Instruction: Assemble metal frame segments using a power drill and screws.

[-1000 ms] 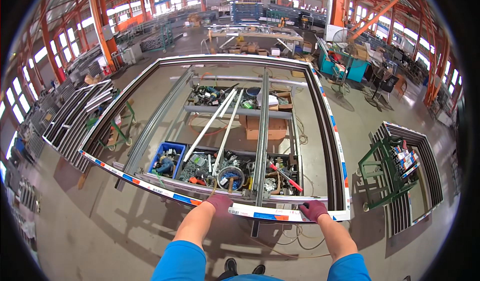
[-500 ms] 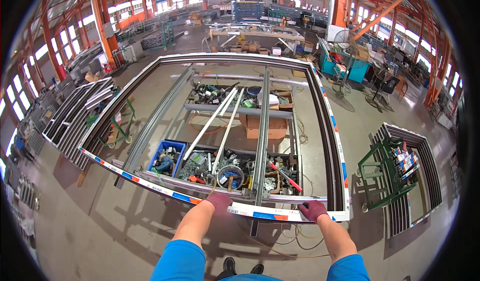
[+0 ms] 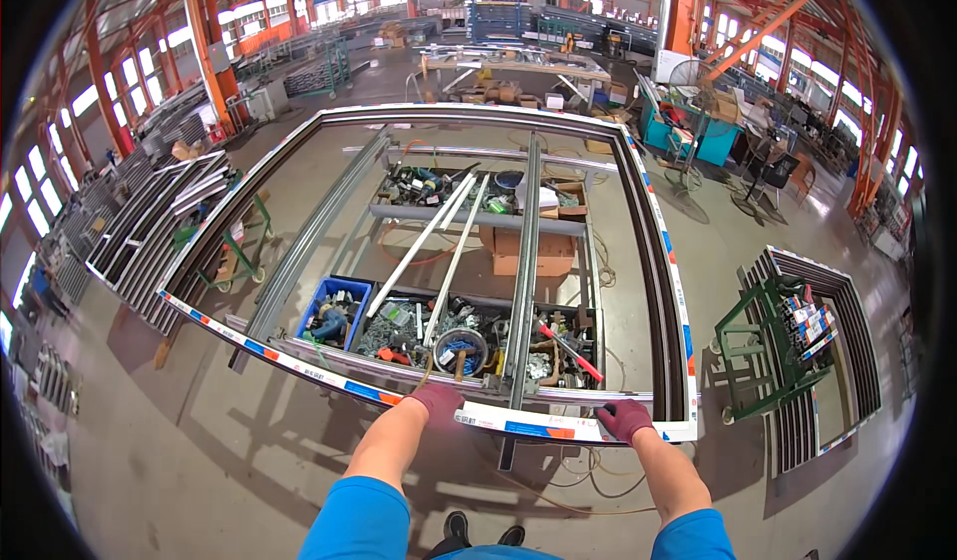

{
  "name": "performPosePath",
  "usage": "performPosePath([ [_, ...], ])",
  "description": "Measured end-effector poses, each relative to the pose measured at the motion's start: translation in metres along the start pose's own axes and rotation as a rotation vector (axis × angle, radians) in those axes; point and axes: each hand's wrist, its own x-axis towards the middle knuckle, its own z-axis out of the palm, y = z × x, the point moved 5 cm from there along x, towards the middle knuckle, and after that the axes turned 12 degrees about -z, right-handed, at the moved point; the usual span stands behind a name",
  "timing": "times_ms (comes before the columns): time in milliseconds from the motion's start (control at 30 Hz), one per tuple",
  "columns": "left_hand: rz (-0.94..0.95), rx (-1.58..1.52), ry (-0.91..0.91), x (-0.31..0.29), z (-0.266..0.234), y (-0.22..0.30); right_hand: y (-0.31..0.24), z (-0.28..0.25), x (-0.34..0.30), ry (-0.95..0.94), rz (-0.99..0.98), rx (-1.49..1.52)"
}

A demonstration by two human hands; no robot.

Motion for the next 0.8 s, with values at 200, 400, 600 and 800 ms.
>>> performPosePath([
  [200,-0.013,0.011,0.062,0.005,0.015,-0.009,-0.005,-0.002,0.002,0.123,-0.068,-0.016],
  [400,-0.003,-0.081,0.070,-0.011,-0.010,0.003,-0.016,-0.010,-0.004,0.133,-0.047,0.045],
  [600,-0.012,-0.113,0.064,-0.009,-0.005,0.002,-0.011,-0.007,-0.002,0.137,-0.059,0.054],
  [800,0.014,-0.087,0.084,-0.005,-0.002,0.000,-0.008,-0.004,-0.001,0.132,-0.051,0.052],
])
